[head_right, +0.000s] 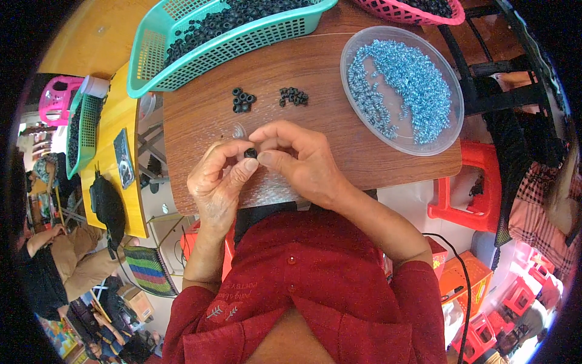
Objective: The person assembles small rubber components by inserting black plugs into rubber rings by hand.
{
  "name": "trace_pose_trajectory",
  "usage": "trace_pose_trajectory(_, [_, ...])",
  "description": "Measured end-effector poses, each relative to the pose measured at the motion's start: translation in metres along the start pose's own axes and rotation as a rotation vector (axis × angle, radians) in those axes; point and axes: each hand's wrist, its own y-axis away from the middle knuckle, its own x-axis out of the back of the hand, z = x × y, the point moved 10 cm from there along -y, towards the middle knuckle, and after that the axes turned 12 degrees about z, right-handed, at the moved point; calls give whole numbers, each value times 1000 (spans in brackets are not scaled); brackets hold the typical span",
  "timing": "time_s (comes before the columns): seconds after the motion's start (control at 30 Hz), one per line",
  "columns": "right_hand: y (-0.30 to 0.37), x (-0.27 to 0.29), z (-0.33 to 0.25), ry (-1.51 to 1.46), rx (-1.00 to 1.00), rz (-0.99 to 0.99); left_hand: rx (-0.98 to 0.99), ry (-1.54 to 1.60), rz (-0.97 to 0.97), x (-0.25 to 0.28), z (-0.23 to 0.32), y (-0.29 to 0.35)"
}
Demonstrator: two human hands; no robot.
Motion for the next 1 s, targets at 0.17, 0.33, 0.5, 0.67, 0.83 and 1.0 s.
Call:
trace_pose_trajectory(0.17, [2,2,-33,493,328,75,-242,-338,-41,-7,29,-3])
trace_pose_trajectory(0.33, [-2,15,-30,552,327,166,-41,-189,-33,-5,-7,-3])
trace_pose_trajectory(0.5, [-9,53,-51,653,527,441,456,436,-12,-14,-65,0])
trace_pose_trajectory(0.67, [-21,55,-54,761,552,430,493,482,6,-18,-79,-4])
trace_pose_trajectory(0.83, [-34,38,-58,936,710,374,511,477,9,-20,-83,-9])
trace_pose_trajectory(1.0, [-90,19,-55,1316,801,447,527,460,8,-21,-85,-10])
